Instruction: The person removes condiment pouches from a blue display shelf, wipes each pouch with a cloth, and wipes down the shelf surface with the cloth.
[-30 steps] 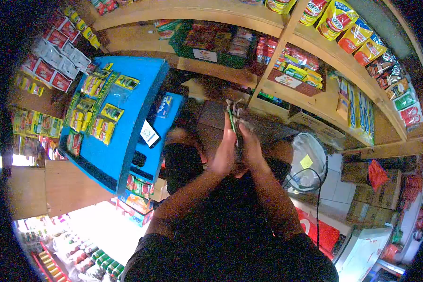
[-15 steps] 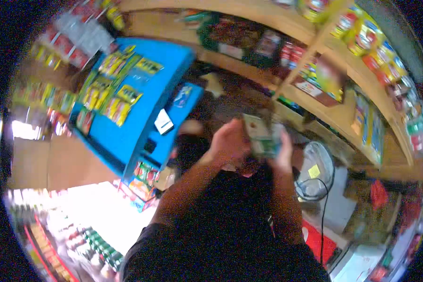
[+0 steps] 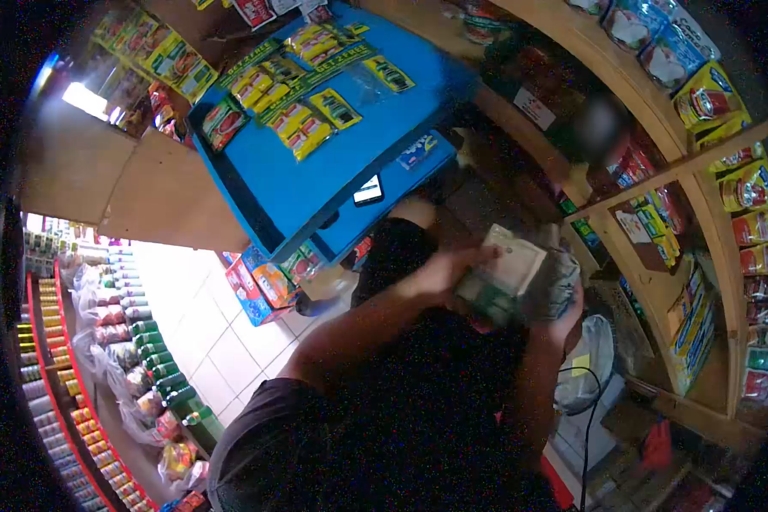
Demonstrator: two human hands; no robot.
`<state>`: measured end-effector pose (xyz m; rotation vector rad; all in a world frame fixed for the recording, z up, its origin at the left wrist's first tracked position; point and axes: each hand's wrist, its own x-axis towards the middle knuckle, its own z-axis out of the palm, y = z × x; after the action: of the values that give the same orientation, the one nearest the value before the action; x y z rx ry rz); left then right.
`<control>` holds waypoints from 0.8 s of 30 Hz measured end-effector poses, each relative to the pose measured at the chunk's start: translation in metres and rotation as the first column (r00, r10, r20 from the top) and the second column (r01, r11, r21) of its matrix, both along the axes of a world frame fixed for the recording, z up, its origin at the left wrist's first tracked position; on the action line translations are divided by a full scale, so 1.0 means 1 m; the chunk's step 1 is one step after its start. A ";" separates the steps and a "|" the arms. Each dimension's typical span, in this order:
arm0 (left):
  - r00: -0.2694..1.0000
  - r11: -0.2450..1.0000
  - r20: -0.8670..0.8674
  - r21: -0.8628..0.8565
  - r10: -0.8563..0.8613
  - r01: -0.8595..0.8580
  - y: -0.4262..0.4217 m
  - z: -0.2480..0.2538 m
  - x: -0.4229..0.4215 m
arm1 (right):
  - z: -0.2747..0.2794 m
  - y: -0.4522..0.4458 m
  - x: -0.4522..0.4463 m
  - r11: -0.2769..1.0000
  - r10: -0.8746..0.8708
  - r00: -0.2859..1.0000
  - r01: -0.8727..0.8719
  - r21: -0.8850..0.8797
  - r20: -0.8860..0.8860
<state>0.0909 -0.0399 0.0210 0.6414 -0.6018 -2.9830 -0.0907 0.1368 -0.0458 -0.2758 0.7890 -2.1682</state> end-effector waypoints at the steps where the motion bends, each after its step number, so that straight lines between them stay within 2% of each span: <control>1: 1.000 1.000 -0.025 0.017 0.019 -0.018 -0.006 -0.008 0.012 | -0.003 0.008 -0.005 0.999 -0.034 0.995 0.033 0.006 0.095; 3: 0.996 0.997 -0.074 0.053 0.057 -0.053 -0.017 -0.035 0.039 | -0.009 0.020 -0.010 0.995 -0.103 0.954 0.098 0.031 0.281; 4: 0.993 0.996 -0.105 0.078 0.050 -0.042 -0.024 -0.041 0.058 | -0.004 0.017 -0.015 0.975 0.103 0.951 -0.039 -0.219 0.290; 5: 0.990 0.994 -0.136 0.102 0.045 -0.031 -0.028 -0.045 0.081 | 0.000 0.014 -0.019 0.884 0.319 0.915 -0.192 -0.427 0.248; 6: 0.985 0.992 -0.165 0.124 0.041 -0.020 -0.031 -0.046 0.104 | -0.009 0.021 -0.033 0.834 0.405 0.858 -0.205 -0.512 0.316; 9: 0.975 0.977 -0.075 -0.028 0.208 -0.210 -0.025 -0.038 0.164 | -0.010 0.033 -0.035 0.907 0.296 0.829 -0.088 -0.412 0.475; 10: 0.942 0.958 -0.179 0.093 0.283 -0.270 -0.025 -0.046 0.183 | -0.018 0.043 -0.041 0.961 0.187 0.936 -0.110 -0.255 0.298; 11: 0.892 0.925 -0.271 0.218 0.363 -0.310 -0.026 -0.054 0.202 | -0.026 0.048 -0.050 0.962 0.188 0.940 -0.117 -0.246 0.285; 13: 0.913 0.912 0.011 0.042 0.408 -0.408 -0.033 -0.043 0.240 | -0.027 0.047 -0.058 0.965 0.190 0.947 -0.131 -0.228 0.259; 15: 0.827 0.826 -0.005 -0.057 0.561 -0.561 -0.036 -0.049 0.271 | -0.020 0.045 -0.058 0.951 0.219 0.926 -0.132 -0.280 0.307; 16: 0.789 0.789 -0.035 -0.025 0.613 -0.614 -0.040 -0.044 0.282 | -0.020 0.045 -0.060 0.942 0.237 0.915 -0.134 -0.306 0.327; 18: 0.671 0.671 0.015 -0.022 0.742 -0.741 -0.053 -0.054 0.307 | -0.018 0.043 -0.062 0.930 0.265 0.898 -0.142 -0.339 0.352; 20: 0.608 0.615 0.095 -0.166 0.788 -0.771 -0.074 -0.068 0.328 | 0.002 0.032 -0.049 0.941 0.257 0.887 -0.138 -0.310 0.384; 24: 0.475 0.512 0.196 -0.400 0.858 -0.760 -0.138 -0.152 0.383 | -0.005 0.037 -0.056 0.932 0.280 0.873 -0.149 -0.329 0.398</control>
<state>0.4738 -0.1781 -0.1312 1.0976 -0.4761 -1.8271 -0.1471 0.1735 -0.0506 -0.0105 0.1710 -2.0151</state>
